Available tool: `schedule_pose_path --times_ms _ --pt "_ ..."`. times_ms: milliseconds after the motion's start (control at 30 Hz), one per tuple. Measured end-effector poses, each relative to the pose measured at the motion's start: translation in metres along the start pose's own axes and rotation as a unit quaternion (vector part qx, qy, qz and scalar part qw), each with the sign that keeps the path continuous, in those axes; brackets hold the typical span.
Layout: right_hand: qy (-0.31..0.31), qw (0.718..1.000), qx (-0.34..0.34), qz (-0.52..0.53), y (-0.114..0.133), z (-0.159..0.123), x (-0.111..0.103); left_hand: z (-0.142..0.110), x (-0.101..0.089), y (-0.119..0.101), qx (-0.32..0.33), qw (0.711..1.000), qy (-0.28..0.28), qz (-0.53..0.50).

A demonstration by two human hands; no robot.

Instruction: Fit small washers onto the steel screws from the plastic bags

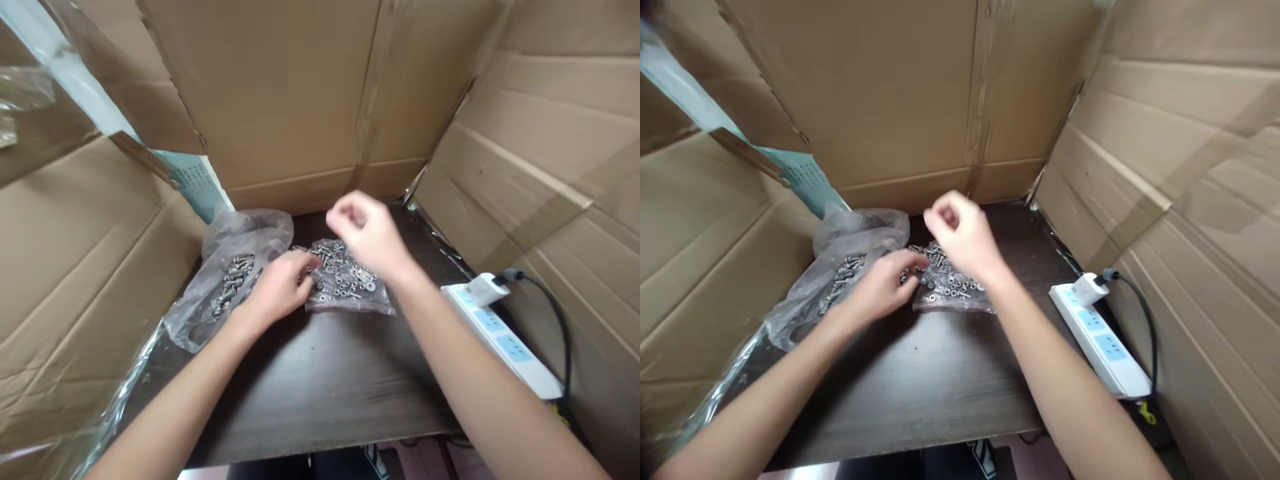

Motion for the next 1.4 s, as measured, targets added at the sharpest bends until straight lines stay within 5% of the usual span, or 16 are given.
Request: schedule_pose_path --times_ms 100,233,467,733,933,1133,1233,1400 --pt "0.049 0.999 0.014 -0.012 -0.021 -0.025 0.017 -0.01 0.029 0.008 -0.014 0.999 0.017 0.041" --pt "0.112 0.989 -0.05 -0.085 -0.041 -0.054 0.037 -0.02 0.049 0.015 0.003 0.995 0.024 0.093" --pt "0.124 0.972 -0.056 -0.19 -0.041 -0.054 0.047 -0.02 0.047 0.016 -0.011 0.992 0.037 0.12" --pt "0.112 0.978 -0.053 -0.166 -0.046 -0.056 0.05 -0.019 0.046 0.019 -0.023 0.984 -0.003 0.178" --pt "0.048 0.995 -0.067 -0.06 -0.046 -0.056 0.044 -0.021 0.046 0.011 0.015 0.996 -0.017 0.085" --pt "-0.057 0.994 -0.086 -0.025 -0.034 -0.058 0.038 -0.021 0.046 0.007 -0.049 0.988 -0.073 -0.128" --pt "-0.049 0.994 -0.089 -0.028 -0.034 -0.058 0.04 -0.021 0.047 0.007 -0.08 0.975 -0.08 -0.19" --pt "-0.012 0.996 -0.084 -0.039 -0.043 -0.056 0.041 -0.022 0.051 0.01 -0.044 0.988 -0.07 -0.129"
Point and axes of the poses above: each hand's wrist, its own z-axis towards the middle knuckle, its own x-axis out of the palm, y = z × x, the point moved 2 cm from there along z, towards the middle knuckle, and after that the axes turned 8 degrees about z, right-handed, at the moved point
